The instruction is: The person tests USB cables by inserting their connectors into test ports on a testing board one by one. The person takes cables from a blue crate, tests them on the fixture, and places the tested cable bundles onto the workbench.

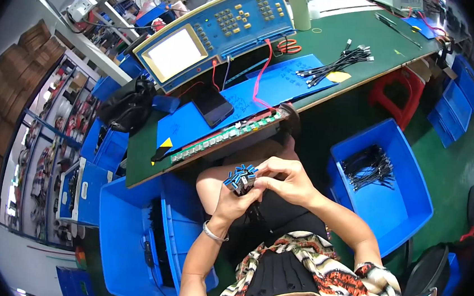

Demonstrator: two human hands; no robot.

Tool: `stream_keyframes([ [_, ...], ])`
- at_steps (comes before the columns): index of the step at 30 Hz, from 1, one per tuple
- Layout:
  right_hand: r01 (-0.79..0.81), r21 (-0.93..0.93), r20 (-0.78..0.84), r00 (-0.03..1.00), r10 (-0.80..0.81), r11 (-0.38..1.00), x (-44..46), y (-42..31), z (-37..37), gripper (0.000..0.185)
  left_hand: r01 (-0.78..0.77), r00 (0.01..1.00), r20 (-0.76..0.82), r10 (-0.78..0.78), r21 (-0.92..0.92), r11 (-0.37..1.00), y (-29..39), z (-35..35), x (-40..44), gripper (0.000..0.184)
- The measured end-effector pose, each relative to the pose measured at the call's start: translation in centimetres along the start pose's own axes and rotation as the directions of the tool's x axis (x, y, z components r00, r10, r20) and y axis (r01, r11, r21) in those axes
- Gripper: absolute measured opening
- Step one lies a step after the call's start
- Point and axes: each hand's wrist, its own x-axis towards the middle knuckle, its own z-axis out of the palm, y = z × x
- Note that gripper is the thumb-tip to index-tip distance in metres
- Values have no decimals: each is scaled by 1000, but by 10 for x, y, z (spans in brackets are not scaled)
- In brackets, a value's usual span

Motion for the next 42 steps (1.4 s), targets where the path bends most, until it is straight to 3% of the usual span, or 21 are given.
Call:
stream_keyframes([
  [2, -224, 364, 44, 974, 223, 904, -1, -3, 7, 12, -11, 997, 78, 0, 146, 989, 13, 0, -3, 26],
  [3, -142, 200, 2, 990, 144, 969, 0, -2, 9, 11, 46, 993, 107, -52, 56, 997, -2, -10, -2, 29],
  [6, -66, 234, -6, 998, 70, 970, 4, 16, 19, 12, -8, 1000, 29, 8, -8, 1000, -8, -13, -5, 27],
  [7, -161, 340, 20, 986, 164, 927, 5, 15, 22, 11, 45, 999, -6, -46, -75, 996, -14, -15, -4, 27],
  [8, -158, 362, 5, 986, 168, 919, 7, 18, 27, 10, -33, 999, -26, 33, -29, 999, -16, -17, -7, 29],
  [12, -357, 494, 167, 934, 316, 793, 12, 29, 27, 11, -12, 999, -53, 9, -49, 999, -25, -18, -9, 24],
  [14, -413, 471, 269, 909, 320, 779, 15, 32, 24, 10, 36, 997, -69, -41, -70, 997, -41, -29, -14, 22],
  [18, -300, 348, 177, 951, 252, 888, 15, 34, 30, 8, 98, 991, 97, -88, -113, 989, -52, -48, -11, 31],
  [20, -232, 155, 131, 968, 213, 960, 20, 30, 28, 8, 88, 996, -29, -89, -25, 996, -45, -41, -8, 32],
  [21, -233, 160, 129, 968, 214, 959, 21, 34, 29, 8, 93, 995, -29, -94, -21, 995, -46, -39, -8, 32],
  [23, -65, 12, -6, 998, 66, 998, 25, 42, 31, 9, 10, 990, -139, -12, -14, 1000, -50, -36, -5, 34],
  [24, -63, 12, 6, 998, 63, 998, 27, 43, 30, 9, -36, 979, -202, 33, -11, 999, -54, -37, -4, 35],
  [26, -96, 202, -90, 989, 116, 975, 27, 46, 31, 10, -138, 966, -193, 171, 175, 975, -71, -53, 3, 37],
  [28, -109, 221, -112, 984, 137, 969, 30, 43, 25, 14, -160, 962, -178, 206, 243, 957, -56, -38, 15, 36],
  [29, -56, 150, -99, 993, 71, 987, 30, 47, 21, 13, -72, 964, -254, 77, 30, 997, -19, -5, 16, 23],
  [30, -338, 370, 3, 932, 363, 865, 31, 39, 17, 12, -119, 974, -185, 132, 84, 989, -21, -8, 18, 17],
  [31, -342, 320, -4, 932, 363, 884, 32, 38, 15, 12, 26, 987, -161, -10, 100, 995, -26, -15, 17, 20],
  [32, -338, 296, -3, 935, 355, 893, 33, 38, 12, 14, 7, 991, -137, 10, 122, 993, -17, -11, 21, 24],
  [36, -312, 75, 0, 950, 313, 947, 36, 37, 11, 13, -45, 973, -229, 21, -99, 994, -34, -5, 20, 24],
  [40, -393, 249, 20, 916, 401, 885, 39, 30, 10, 14, 58, 975, -209, -72, -74, 996, -42, -14, 17, 21],
  [42, -349, 340, 44, 933, 356, 873, 41, 31, 8, 13, 47, 984, -170, -59, -79, 996, -50, -17, 20, 21],
])
